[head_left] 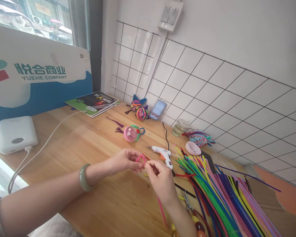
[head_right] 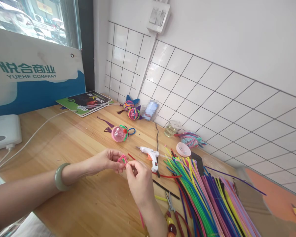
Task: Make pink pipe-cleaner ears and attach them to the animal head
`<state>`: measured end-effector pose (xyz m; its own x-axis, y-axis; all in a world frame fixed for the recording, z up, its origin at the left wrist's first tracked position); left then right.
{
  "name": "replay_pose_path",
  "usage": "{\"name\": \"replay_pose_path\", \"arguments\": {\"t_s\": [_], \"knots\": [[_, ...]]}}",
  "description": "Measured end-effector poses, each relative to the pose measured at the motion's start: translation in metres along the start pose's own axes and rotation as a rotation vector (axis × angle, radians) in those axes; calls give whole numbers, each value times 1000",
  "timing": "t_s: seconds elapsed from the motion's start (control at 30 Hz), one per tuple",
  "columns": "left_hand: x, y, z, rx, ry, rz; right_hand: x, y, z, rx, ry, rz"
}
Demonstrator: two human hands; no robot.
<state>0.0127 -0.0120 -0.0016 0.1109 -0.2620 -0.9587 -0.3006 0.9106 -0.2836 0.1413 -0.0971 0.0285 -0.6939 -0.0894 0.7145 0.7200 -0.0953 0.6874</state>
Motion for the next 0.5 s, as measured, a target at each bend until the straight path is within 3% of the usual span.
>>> {"name": "replay_pose_path", "arguments": {"t_s": [0.33, 0.5], "knots": [[-3, -2, -1, 30, -5, 20, 1, 0, 0, 105, -75, 225], [-8, -2, -2, -53, 3, -54, -4, 6, 4, 113, -114, 329]]}}
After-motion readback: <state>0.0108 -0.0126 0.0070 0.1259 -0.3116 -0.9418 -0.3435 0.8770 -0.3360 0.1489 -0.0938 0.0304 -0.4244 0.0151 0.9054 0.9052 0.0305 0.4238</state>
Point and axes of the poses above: each hand's wrist, its own z-axis towards the middle knuckle, its own y-axis out of the back of the hand, x = y × z, the point moved 2 cm from there along z, towards the middle knuckle, and after that the axes turned 12 degrees about x, right-handed, at the moved point
